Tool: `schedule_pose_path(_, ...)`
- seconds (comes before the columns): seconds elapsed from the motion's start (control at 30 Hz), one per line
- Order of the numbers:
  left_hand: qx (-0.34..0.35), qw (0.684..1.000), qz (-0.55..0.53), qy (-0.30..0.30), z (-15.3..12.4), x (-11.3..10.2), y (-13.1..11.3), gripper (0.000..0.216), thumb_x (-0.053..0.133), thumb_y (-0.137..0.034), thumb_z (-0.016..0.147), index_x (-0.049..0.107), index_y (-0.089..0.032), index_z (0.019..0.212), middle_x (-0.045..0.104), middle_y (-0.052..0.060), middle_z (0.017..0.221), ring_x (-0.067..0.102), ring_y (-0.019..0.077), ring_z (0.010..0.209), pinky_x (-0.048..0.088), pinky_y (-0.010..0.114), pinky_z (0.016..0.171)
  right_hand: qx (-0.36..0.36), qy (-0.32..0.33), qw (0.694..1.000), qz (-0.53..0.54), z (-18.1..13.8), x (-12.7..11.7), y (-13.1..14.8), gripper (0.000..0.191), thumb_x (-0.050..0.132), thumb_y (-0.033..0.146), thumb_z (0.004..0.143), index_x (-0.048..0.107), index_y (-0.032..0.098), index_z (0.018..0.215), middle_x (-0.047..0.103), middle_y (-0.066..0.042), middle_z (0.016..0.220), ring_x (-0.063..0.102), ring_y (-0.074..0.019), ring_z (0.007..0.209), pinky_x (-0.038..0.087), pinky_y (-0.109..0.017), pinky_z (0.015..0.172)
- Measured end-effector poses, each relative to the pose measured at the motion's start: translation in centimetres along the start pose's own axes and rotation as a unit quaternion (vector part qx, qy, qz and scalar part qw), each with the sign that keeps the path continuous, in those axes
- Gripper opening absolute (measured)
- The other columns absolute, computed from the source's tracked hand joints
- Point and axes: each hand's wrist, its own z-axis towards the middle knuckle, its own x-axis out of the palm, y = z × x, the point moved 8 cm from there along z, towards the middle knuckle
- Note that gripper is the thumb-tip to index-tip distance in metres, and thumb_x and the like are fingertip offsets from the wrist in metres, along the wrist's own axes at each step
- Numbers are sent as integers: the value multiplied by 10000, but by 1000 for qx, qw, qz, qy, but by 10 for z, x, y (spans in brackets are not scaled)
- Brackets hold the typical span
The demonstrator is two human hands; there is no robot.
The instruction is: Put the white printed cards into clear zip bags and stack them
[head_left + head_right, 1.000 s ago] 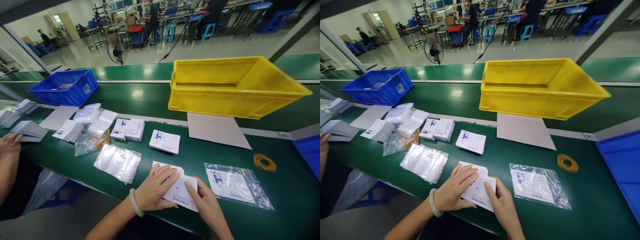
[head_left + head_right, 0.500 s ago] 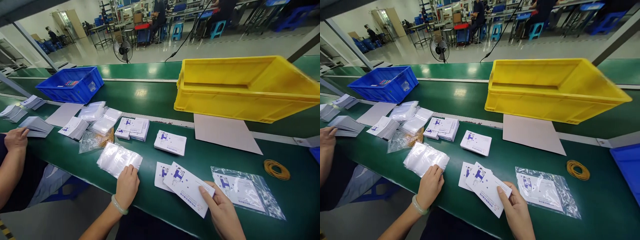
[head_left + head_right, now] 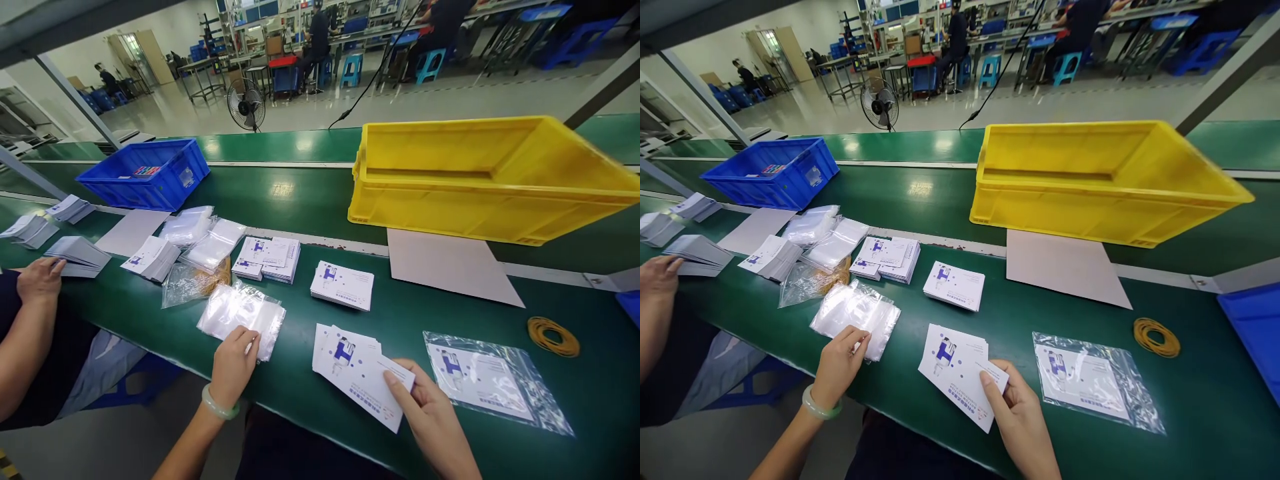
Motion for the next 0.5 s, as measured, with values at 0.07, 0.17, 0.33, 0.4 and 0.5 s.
schedule_pose_path(0.07,-41,997,-65,14,2,-4,8,262,462,-308,934,647,-197,786,624,0,667,588,137,557,455,261,565,-4,7,1000,-4,-2,7,1,462,651,589,795,561,227,1069,716,-40,779,669,-221,627,530,-292,502)
schedule_pose_path(0.17,-127,974,-183,36,2,-4,18,208,505,-346,901,635,-198,834,611,-31,576,620,140,514,486,247,548,-15,9,1000,-14,-4,16,2,561,611,594,821,496,244,1245,720,-64,887,682,-237,685,553,-306,523)
schedule_pose_path(0.33,-155,954,-254,19,6,-3,-8,106,531,-289,849,568,-194,880,599,-32,620,621,130,529,490,212,497,-117,108,974,-160,-6,46,12,377,479,529,922,641,236,1097,705,-48,824,631,-190,623,504,-257,506)
schedule_pose_path(0.4,-120,959,-256,14,7,-2,-32,76,519,-251,855,561,-191,878,619,-11,690,618,121,561,499,207,510,-168,144,950,-220,-9,60,18,343,443,476,948,672,229,1009,705,-42,790,630,-184,623,499,-250,527)
schedule_pose_path(0.5,-36,953,-294,71,5,9,-70,136,490,-226,896,604,-186,833,657,25,756,638,132,661,520,217,588,-214,142,934,-248,-12,71,28,312,425,421,960,670,232,1001,726,-48,855,674,-198,726,525,-253,608)
